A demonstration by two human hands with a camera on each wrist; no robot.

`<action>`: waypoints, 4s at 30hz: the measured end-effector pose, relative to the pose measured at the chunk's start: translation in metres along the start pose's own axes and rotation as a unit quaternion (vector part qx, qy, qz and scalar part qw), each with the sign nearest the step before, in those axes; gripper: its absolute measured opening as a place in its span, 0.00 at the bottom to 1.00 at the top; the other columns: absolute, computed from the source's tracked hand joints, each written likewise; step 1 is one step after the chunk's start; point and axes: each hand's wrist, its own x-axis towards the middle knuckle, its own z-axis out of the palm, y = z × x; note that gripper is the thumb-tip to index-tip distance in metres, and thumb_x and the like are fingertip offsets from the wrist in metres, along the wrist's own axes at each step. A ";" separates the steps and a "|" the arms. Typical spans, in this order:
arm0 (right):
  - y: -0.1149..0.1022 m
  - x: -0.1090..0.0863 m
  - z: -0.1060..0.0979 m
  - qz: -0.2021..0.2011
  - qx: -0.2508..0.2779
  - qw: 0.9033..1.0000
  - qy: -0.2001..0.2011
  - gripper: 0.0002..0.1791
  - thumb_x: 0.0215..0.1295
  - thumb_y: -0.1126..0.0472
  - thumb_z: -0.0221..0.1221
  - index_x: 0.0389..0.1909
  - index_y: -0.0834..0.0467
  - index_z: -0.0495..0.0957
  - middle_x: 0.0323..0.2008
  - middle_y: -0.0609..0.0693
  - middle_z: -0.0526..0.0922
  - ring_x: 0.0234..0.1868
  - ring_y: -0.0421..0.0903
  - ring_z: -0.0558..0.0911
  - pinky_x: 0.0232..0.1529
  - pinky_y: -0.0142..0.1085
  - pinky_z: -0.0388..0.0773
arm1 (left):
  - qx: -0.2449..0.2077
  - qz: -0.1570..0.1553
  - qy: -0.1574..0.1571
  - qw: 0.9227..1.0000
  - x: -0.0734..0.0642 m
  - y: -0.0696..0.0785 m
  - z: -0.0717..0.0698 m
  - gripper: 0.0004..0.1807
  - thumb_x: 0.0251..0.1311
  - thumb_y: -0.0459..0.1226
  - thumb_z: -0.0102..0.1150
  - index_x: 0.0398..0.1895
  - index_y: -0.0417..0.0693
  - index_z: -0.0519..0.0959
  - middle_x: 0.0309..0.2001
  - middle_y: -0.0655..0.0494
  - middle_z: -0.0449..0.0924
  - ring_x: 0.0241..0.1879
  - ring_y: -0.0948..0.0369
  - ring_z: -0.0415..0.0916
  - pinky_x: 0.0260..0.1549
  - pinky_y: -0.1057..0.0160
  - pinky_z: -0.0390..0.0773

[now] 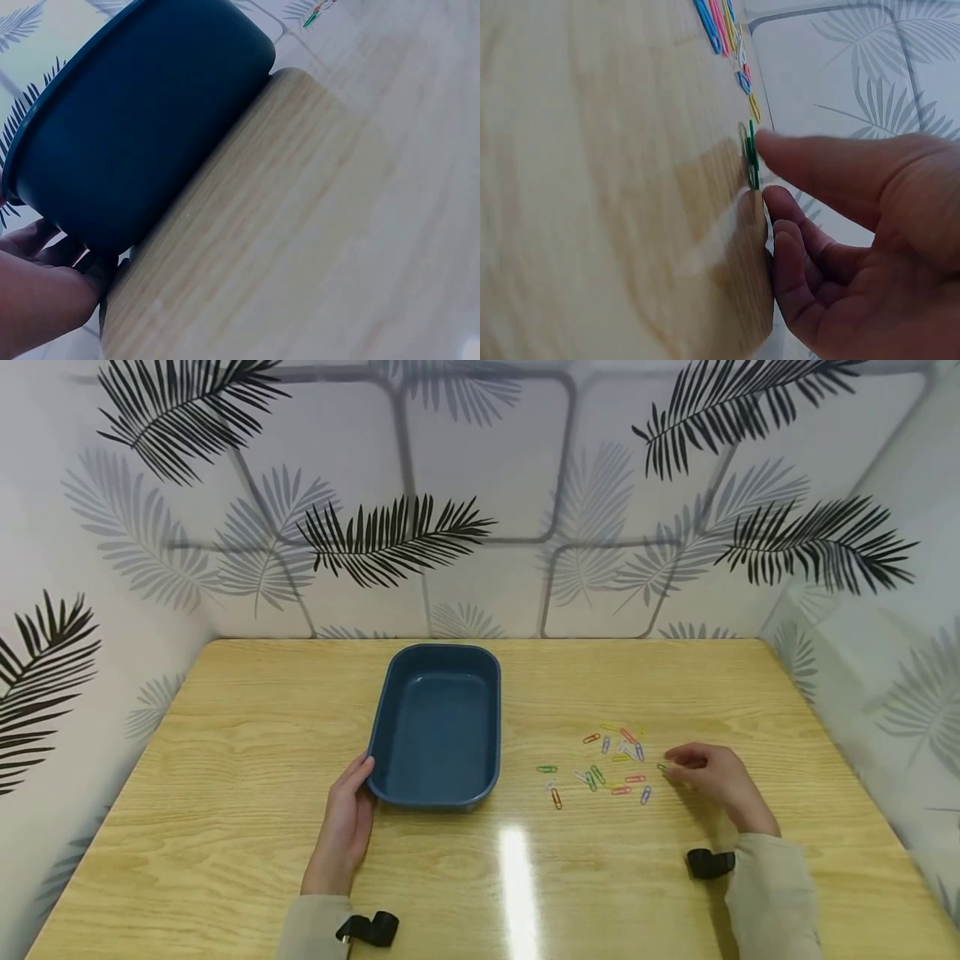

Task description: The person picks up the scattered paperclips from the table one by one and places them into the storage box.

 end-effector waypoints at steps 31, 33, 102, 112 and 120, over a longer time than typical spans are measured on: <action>-0.016 -0.003 0.004 -0.010 0.058 0.998 0.036 0.17 0.68 0.62 0.59 0.49 0.71 0.78 0.48 0.63 0.80 0.41 0.43 0.77 0.37 0.33 0.78 | 0.012 -0.006 -0.010 1.000 -0.003 -0.001 0.001 0.30 0.76 0.39 0.35 0.74 0.30 0.46 0.73 0.41 0.46 0.72 0.56 0.43 0.69 0.62 0.45; -0.022 -0.003 0.006 -0.019 0.066 0.997 0.036 0.17 0.68 0.62 0.58 0.50 0.71 0.77 0.48 0.63 0.80 0.41 0.43 0.78 0.40 0.36 0.79 | 0.019 -0.004 -0.010 1.000 -0.002 -0.001 0.002 0.31 0.76 0.39 0.36 0.73 0.30 0.46 0.73 0.41 0.47 0.72 0.55 0.44 0.69 0.62 0.46; -0.177 0.013 0.136 -0.165 0.167 0.969 -0.082 0.09 0.63 0.68 0.61 0.43 0.65 0.83 0.34 0.51 0.84 0.34 0.44 0.81 0.37 0.34 0.79 | 0.022 0.002 -0.007 1.000 -0.003 0.000 0.003 0.28 0.76 0.38 0.35 0.72 0.29 0.51 0.70 0.43 0.55 0.69 0.58 0.51 0.68 0.64 0.49; -0.177 0.013 0.137 -0.161 0.178 0.967 -0.081 0.12 0.65 0.66 0.61 0.47 0.67 0.82 0.35 0.52 0.84 0.34 0.45 0.82 0.37 0.36 0.80 | 0.027 0.002 -0.012 1.000 -0.003 -0.001 0.003 0.28 0.77 0.39 0.35 0.72 0.29 0.51 0.70 0.45 0.54 0.69 0.58 0.50 0.68 0.64 0.49; -0.172 0.014 0.133 -0.157 0.208 0.961 -0.097 0.13 0.67 0.65 0.60 0.49 0.68 0.80 0.39 0.56 0.84 0.36 0.48 0.83 0.42 0.42 0.81 | 0.033 -0.002 -0.016 0.999 -0.003 -0.001 0.003 0.29 0.77 0.39 0.34 0.73 0.30 0.48 0.72 0.43 0.49 0.72 0.57 0.45 0.69 0.62 0.45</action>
